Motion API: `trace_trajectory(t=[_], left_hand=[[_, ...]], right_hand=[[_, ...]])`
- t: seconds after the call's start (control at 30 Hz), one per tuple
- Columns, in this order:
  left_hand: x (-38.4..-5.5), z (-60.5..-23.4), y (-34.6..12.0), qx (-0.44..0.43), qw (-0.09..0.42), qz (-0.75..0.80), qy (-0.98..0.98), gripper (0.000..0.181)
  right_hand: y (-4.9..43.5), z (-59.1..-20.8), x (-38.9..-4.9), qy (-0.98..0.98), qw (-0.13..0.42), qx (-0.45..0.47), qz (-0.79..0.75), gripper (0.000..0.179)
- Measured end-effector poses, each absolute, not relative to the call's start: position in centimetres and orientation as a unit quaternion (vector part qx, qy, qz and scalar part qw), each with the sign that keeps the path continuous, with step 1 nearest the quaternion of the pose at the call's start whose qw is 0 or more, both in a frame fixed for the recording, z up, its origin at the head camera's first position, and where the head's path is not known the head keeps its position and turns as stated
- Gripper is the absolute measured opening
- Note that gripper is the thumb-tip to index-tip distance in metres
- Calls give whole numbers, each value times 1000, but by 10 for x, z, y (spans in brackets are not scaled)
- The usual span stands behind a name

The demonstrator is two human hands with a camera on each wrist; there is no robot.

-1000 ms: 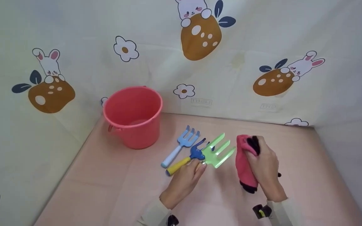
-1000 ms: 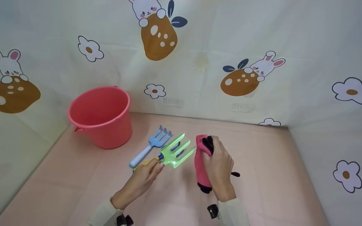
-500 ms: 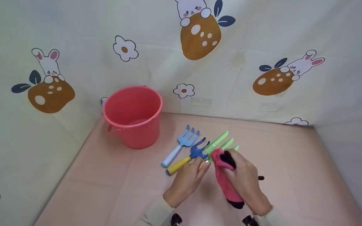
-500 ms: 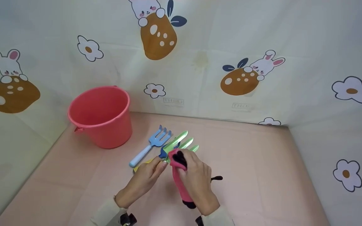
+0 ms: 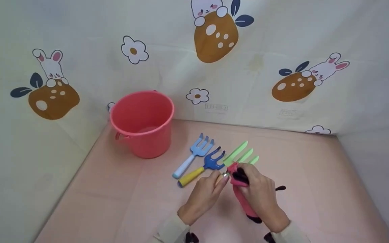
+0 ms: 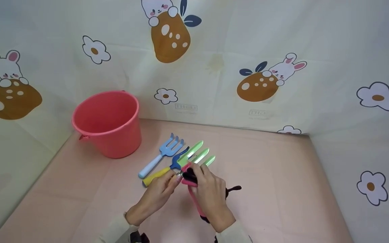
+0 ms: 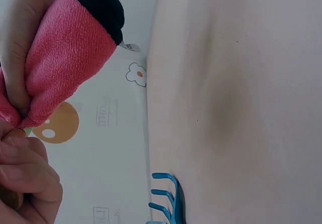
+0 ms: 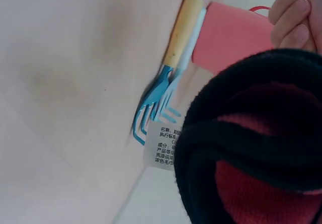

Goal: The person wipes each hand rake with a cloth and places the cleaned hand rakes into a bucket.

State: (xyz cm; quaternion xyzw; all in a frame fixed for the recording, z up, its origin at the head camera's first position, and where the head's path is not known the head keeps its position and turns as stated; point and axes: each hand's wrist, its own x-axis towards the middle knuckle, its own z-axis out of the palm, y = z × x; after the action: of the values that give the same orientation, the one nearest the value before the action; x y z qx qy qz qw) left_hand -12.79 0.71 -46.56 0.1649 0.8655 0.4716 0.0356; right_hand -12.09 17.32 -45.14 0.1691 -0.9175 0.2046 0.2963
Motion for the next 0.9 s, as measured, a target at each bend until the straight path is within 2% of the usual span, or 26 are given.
trace_trajectory(t=[0.33,0.53,0.63,0.77,0.9], left_hand=[[-127,-467,7,167,50,480,860,36],[-125,-469,2,152,82,482,859,34],[-125,-472,0,157,80,482,858,34],[-126,-474,-4,164,67,480,859,34],[-127,-472,-8,161,72,493,852,33]], right_hand=[[181,-455,-120,-913,321,166,191,39],[193,-454,-125,-907,339,121,218,42],[201,-451,-130,-907,337,101,233,38],[215,-445,-140,-909,291,20,299,33],[231,-438,-150,-872,162,-88,454,41]])
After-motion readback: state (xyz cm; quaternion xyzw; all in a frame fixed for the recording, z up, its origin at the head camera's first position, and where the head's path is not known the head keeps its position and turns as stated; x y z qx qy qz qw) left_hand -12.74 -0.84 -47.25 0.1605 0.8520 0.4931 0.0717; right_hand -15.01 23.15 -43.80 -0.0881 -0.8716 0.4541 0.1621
